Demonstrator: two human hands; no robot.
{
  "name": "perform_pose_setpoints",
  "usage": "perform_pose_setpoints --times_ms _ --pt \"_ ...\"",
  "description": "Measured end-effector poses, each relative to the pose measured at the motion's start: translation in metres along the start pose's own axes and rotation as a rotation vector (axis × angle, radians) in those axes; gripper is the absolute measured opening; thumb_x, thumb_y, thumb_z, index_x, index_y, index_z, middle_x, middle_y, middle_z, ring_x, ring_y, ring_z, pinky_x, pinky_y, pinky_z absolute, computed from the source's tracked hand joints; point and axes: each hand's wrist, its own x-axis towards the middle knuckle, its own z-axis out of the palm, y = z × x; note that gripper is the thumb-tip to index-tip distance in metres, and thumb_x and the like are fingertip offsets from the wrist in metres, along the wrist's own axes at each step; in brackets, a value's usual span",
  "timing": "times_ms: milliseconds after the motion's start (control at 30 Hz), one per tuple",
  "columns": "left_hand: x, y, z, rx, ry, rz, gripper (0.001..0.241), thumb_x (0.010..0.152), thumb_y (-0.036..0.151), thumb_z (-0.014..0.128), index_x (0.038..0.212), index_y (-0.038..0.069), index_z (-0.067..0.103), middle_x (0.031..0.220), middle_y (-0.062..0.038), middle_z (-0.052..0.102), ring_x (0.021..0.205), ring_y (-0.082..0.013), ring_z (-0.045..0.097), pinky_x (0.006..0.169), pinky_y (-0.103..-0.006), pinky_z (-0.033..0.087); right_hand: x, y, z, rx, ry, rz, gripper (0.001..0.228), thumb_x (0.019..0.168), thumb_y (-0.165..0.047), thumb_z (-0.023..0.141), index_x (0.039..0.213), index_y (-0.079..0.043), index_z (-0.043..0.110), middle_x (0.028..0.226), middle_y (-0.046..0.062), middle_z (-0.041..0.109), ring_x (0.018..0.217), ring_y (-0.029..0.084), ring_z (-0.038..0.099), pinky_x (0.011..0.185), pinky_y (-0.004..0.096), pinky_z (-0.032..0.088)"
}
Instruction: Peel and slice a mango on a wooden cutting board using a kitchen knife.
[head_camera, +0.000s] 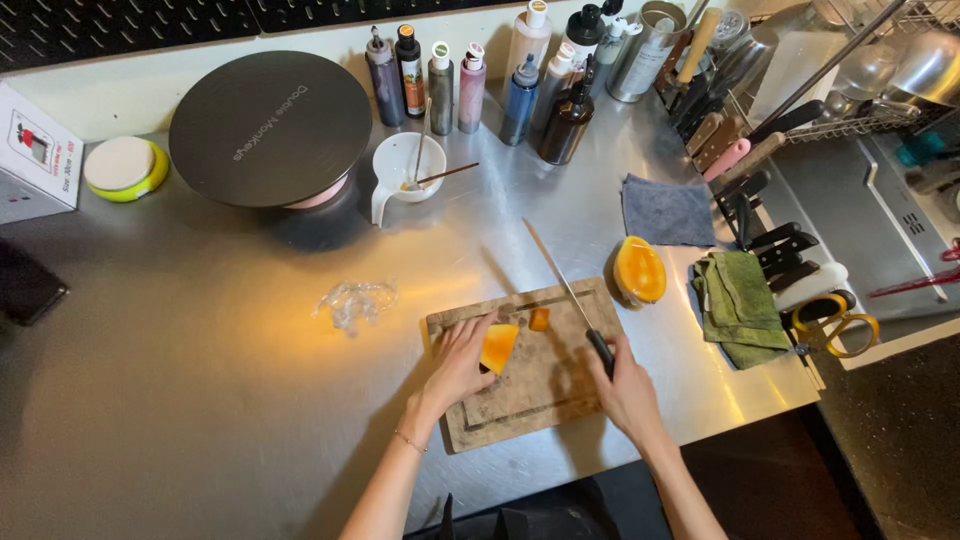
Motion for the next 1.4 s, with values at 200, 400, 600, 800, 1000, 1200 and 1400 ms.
perform_pose_setpoints --times_ms 200,400,600,800,1000,1200,1400 --pt "-0.014 -0.018 0.048 -0.341 0.382 0.059 0.090 0.070 0.019 0.092 0.148 0.005 0.050 0.142 -0.012 0.052 0.127 -0.0322 0.057 0.116 -0.0489 0.043 -0.072 0.001 0.050 0.154 -0.169 0.034 0.022 0.100 -0.030 0.056 0.104 -0.009 0.061 0.070 0.008 0.066 0.057 0.022 0.063 0.058 0.038 0.051" --pt "-0.026 -0.016 0.063 -0.386 0.559 0.021 0.077 0.070 0.011 0.089 0.141 0.006 0.059 0.135 -0.007 0.063 0.120 -0.0274 0.063 0.109 -0.0387 0.050 -0.106 -0.003 0.075 -0.115 -0.109 0.069 0.034 0.104 -0.042 0.041 0.120 -0.013 0.052 0.090 0.019 0.076 0.085 0.046 0.070 0.074 0.055 0.050" --pt "-0.035 -0.015 0.068 -0.401 0.672 0.046 0.065 0.069 0.000 0.085 0.131 0.000 0.065 0.129 -0.008 0.066 0.113 -0.0272 0.067 0.103 -0.0338 0.053 -0.119 -0.008 0.081 -0.256 -0.124 0.073 0.038 0.106 -0.048 0.033 0.108 -0.014 0.048 0.100 0.015 0.075 0.087 0.047 0.068 0.076 0.058 0.051" --pt "-0.036 -0.011 0.063 -0.415 0.670 0.051 0.066 0.066 -0.002 0.085 0.130 0.000 0.066 0.123 -0.007 0.067 0.106 -0.0259 0.068 0.096 -0.0332 0.055 -0.123 -0.011 0.085 -0.253 -0.098 0.053 0.037 0.107 -0.046 0.033 0.108 -0.012 0.048 0.099 0.014 0.075 0.083 0.045 0.069 0.073 0.055 0.051" --pt "-0.026 -0.020 0.074 -0.400 0.546 -0.070 0.065 0.076 0.002 0.084 0.137 0.007 0.063 0.135 -0.006 0.062 0.101 -0.0208 0.068 0.094 -0.0258 0.060 -0.121 -0.006 0.085 -0.301 -0.069 0.010 0.037 0.107 -0.046 0.033 0.105 -0.011 0.047 0.097 0.015 0.074 0.077 0.044 0.070 0.069 0.056 0.053" --pt "-0.030 -0.015 0.067 -0.391 0.566 -0.064 0.064 0.073 0.004 0.085 0.133 0.006 0.066 0.133 -0.005 0.065 0.113 -0.0244 0.067 0.107 -0.0324 0.054 -0.117 -0.006 0.085 -0.342 -0.121 0.063 0.038 0.107 -0.048 0.031 0.105 -0.014 0.045 0.092 0.014 0.075 0.079 0.044 0.070 0.072 0.056 0.053" --pt "-0.031 -0.013 0.062 -0.393 0.563 -0.056 0.067 0.072 0.005 0.086 0.135 0.006 0.065 0.131 -0.008 0.066 0.111 -0.0255 0.068 0.104 -0.0327 0.055 -0.084 -0.002 0.117 -0.391 -0.042 -0.017 0.038 0.106 -0.049 0.035 0.111 -0.013 0.049 0.081 0.020 0.074 0.074 0.049 0.069 0.066 0.059 0.053"
